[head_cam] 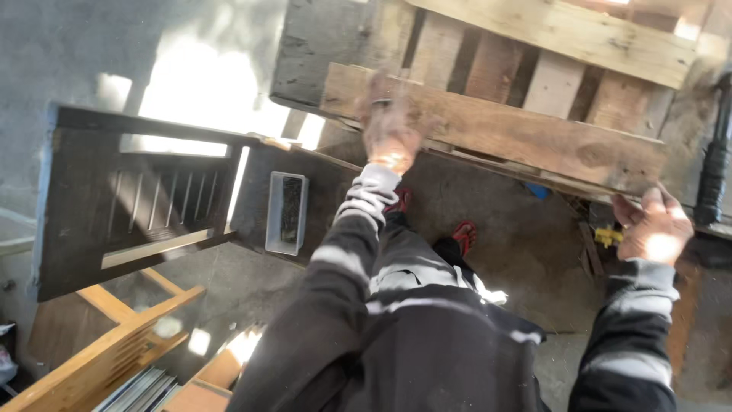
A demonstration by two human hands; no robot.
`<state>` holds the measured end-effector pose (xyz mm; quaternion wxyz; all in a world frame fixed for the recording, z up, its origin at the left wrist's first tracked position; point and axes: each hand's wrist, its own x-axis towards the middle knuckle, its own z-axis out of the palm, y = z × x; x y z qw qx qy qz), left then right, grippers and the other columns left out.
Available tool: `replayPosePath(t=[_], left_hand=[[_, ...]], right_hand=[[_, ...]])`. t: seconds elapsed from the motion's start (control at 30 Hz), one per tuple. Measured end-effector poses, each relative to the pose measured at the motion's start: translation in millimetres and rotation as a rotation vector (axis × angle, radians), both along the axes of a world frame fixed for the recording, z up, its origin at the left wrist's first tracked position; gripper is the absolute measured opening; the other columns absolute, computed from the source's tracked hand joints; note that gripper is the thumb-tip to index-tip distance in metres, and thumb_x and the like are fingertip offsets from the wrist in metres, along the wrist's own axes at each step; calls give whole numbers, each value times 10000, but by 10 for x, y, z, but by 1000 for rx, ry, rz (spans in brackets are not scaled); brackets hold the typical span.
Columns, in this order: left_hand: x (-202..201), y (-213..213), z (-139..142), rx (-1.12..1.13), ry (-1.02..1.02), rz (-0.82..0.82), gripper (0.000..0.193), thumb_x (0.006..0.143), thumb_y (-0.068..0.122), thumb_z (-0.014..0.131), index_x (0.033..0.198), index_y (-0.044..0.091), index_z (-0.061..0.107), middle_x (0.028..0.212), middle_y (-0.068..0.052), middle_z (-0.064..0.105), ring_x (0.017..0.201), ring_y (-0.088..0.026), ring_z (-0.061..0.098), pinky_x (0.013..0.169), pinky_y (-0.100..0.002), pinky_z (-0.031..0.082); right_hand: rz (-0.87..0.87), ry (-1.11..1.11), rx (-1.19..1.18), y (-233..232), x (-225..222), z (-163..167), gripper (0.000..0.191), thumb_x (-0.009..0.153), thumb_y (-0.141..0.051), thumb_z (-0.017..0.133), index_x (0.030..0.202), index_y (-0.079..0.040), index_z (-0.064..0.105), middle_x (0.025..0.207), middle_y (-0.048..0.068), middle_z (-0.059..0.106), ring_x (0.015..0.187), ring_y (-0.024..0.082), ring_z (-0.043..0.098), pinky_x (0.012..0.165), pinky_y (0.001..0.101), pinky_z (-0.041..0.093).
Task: The person uses an angle grinder to smooth a wooden plank, then hammers nails to attach the plank to a wooden pallet frame. The person also picks up and positions additional planks and retrieves nails from a container.
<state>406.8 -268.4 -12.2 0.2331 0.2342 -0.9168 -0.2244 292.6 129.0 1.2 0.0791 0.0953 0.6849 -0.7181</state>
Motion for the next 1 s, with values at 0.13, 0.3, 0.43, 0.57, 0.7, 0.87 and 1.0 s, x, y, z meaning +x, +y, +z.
replayPosePath(t=[0.13, 0.3, 0.43, 0.57, 0.7, 0.87, 1.0], left_hand=[[391, -651, -30, 263, 414, 530, 527, 1025, 348, 813, 1406, 43, 615, 1299, -133, 630, 1130, -207, 642, 964, -388, 575], [572, -1211, 17, 1403, 370, 330, 353, 874, 193, 812, 1174, 31, 722, 894, -55, 743, 669, -130, 663, 597, -268, 536], [603, -1213, -58, 1423, 492, 277, 332, 849, 120, 835, 1143, 2, 734, 916, -57, 760, 680, -124, 668, 622, -274, 555], [634, -1132, -103, 1509, 544, 255, 330, 858, 105, 834, 1150, -16, 737, 923, -66, 752, 718, -144, 683, 662, -288, 569], [651, -1163, -94, 1508, 490, 246, 316, 851, 111, 843, 1125, -2, 733, 929, -78, 767, 734, -162, 699, 675, -299, 585], [646, -1201, -66, 1455, 402, 251, 351, 844, 145, 854, 1139, 10, 720, 946, -75, 754, 748, -158, 695, 680, -299, 587], [666, -1160, -83, 1390, 366, 262, 481, 854, 187, 854, 1261, 2, 675, 1010, -82, 736, 776, -155, 691, 705, -300, 562]], right_hand=[[-55, 7, -72, -149, -8, -8, 371, 1142, -72, 560, 1460, 115, 520, 1198, 177, 665, 937, 344, 733, 895, 462, 630], [-92, -36, -55, -231, 34, 83, 373, 1150, -76, 557, 1461, 126, 519, 1257, 215, 660, 964, 341, 745, 928, 494, 631], [-111, -22, -22, -323, 88, 160, 383, 1126, -70, 575, 1447, 134, 520, 1233, 209, 663, 932, 358, 755, 910, 492, 654], [-191, -60, 33, -379, 74, 181, 397, 1089, -71, 606, 1441, 106, 560, 1231, 182, 682, 897, 338, 760, 857, 457, 661], [-208, -96, 29, -383, 43, 168, 397, 1117, -174, 605, 1447, 37, 542, 1190, 129, 671, 874, 316, 758, 774, 421, 591], [-242, -121, -17, -385, 63, 145, 376, 1110, -211, 622, 1404, 8, 535, 1166, 121, 690, 865, 301, 755, 799, 445, 595], [-224, -99, -56, -409, 57, 179, 355, 1122, -211, 623, 1395, 2, 545, 1171, 126, 688, 868, 297, 745, 797, 435, 587]])
